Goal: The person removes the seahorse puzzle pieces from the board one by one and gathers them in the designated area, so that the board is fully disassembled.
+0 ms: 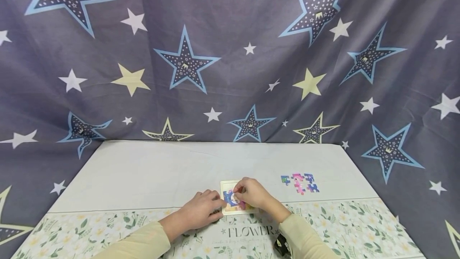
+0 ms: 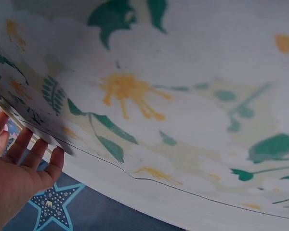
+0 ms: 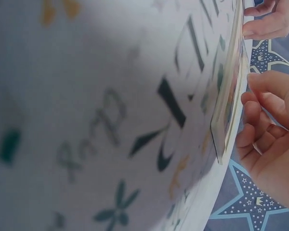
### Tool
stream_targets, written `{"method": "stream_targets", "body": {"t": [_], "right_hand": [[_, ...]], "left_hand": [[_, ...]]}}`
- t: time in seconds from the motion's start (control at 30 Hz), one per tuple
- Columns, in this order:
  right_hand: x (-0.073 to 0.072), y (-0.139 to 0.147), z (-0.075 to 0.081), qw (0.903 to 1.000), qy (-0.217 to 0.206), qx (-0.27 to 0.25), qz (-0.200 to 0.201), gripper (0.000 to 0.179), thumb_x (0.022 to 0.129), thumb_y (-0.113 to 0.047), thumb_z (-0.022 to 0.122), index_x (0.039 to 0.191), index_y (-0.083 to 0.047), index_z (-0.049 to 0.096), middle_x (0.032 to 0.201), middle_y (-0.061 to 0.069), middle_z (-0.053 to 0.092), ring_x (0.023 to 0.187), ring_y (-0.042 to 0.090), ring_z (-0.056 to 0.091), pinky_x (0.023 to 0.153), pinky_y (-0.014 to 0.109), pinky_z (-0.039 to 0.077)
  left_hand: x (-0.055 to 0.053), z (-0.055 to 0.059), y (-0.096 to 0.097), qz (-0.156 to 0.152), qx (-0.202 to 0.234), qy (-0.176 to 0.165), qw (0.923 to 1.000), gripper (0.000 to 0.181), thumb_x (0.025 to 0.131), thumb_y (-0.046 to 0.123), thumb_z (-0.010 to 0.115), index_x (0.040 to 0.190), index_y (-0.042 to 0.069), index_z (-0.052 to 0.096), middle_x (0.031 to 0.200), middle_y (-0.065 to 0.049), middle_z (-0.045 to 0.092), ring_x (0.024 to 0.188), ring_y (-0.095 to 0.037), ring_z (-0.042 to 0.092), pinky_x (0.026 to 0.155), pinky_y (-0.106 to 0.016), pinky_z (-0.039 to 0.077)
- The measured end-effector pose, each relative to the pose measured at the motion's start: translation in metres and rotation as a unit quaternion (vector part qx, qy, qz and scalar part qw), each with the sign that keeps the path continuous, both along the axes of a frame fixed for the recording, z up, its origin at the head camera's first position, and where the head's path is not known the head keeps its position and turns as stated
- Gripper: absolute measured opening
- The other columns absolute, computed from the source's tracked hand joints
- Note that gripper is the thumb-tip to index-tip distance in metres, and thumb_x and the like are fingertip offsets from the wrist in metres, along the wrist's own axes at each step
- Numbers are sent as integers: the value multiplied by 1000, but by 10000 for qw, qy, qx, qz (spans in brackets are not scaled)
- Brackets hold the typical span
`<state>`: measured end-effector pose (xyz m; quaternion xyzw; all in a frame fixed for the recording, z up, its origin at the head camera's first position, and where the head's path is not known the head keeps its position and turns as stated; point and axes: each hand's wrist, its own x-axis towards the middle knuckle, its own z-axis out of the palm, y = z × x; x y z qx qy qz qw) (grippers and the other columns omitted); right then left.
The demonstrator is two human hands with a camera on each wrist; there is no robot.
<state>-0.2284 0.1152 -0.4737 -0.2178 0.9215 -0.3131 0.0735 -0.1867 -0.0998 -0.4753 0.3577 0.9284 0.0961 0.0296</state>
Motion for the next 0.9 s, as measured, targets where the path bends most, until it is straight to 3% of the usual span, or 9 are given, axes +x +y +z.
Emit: {"method": "stream_targets", "body": {"t": [0.9], "right_hand": [[-1, 14, 3, 9996, 122, -206, -125, 8, 84, -15, 67, 83, -7, 67, 81, -2, 57, 66, 7, 49, 57, 20, 42]], "left_hand": [[-1, -2, 0, 20, 75, -42, 10000, 28, 94, 41, 53, 117, 30, 62, 107, 7, 55, 96, -10, 50, 77, -36, 43]]}}
